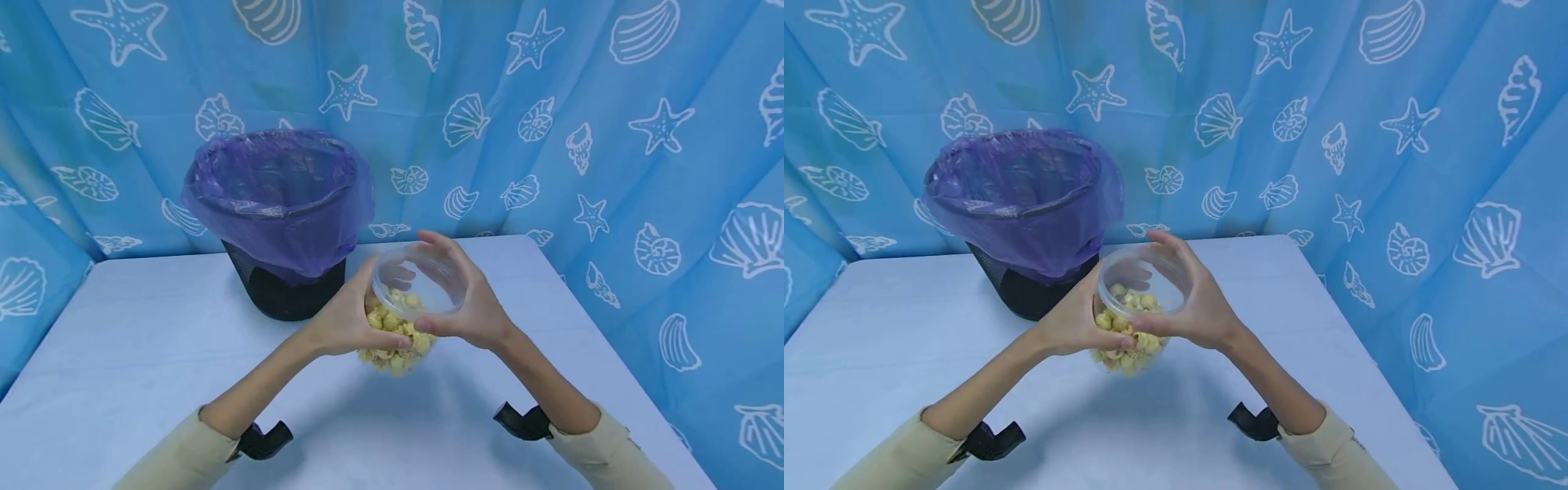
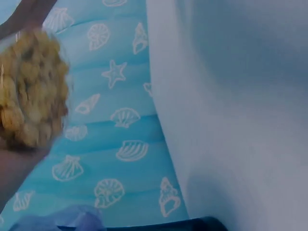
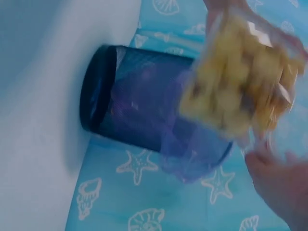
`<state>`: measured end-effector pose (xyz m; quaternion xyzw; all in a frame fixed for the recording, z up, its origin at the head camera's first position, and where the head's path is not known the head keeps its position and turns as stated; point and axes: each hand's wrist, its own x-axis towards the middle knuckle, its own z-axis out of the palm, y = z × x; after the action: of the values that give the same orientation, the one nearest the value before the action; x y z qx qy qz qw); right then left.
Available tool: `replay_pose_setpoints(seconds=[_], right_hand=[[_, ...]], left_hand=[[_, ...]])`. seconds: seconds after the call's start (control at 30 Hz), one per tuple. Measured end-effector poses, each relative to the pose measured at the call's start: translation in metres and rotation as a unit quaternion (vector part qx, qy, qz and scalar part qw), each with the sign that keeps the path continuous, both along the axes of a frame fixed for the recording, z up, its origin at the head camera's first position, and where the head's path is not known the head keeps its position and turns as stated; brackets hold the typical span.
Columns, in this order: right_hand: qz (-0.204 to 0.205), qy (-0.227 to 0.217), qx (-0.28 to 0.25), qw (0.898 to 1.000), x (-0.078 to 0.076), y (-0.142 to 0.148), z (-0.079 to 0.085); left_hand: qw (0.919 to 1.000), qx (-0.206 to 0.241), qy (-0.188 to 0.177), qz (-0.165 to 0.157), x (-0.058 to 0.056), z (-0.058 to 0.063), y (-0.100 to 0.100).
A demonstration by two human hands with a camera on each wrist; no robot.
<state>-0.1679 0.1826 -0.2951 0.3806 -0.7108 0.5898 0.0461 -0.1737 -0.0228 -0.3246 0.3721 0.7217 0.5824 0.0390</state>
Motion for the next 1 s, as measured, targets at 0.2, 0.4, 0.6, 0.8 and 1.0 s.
replay_pose_setpoints(seconds=[0.2,0.4,0.6,0.8,1.0], right_hand=[[0.088,-0.045,0.037,0.994,-0.008,0.01,0.002],[0.022,-0.058,0.093,0.994,-0.016,0.015,-0.005],[-0.068,-0.075,0.099,0.99,-0.01,0.006,-0.015],[-0.138,-0.075,0.074,0.985,-0.002,-0.016,-0.022],[-0.157,-0.082,0.066,0.982,0.0,-0.021,-0.023]], left_hand=[[0.9891,0.024,-0.095,-0.111,-0.005,-0.004,-0.004],[0.9941,0.02,-0.096,-0.047,-0.009,-0.011,-0.009],[0.9959,0.033,-0.029,0.079,-0.011,-0.017,-0.009],[0.9854,0.038,0.022,0.165,-0.006,-0.024,0.001],[0.9786,0.023,0.05,0.198,-0.001,-0.025,0.003]])
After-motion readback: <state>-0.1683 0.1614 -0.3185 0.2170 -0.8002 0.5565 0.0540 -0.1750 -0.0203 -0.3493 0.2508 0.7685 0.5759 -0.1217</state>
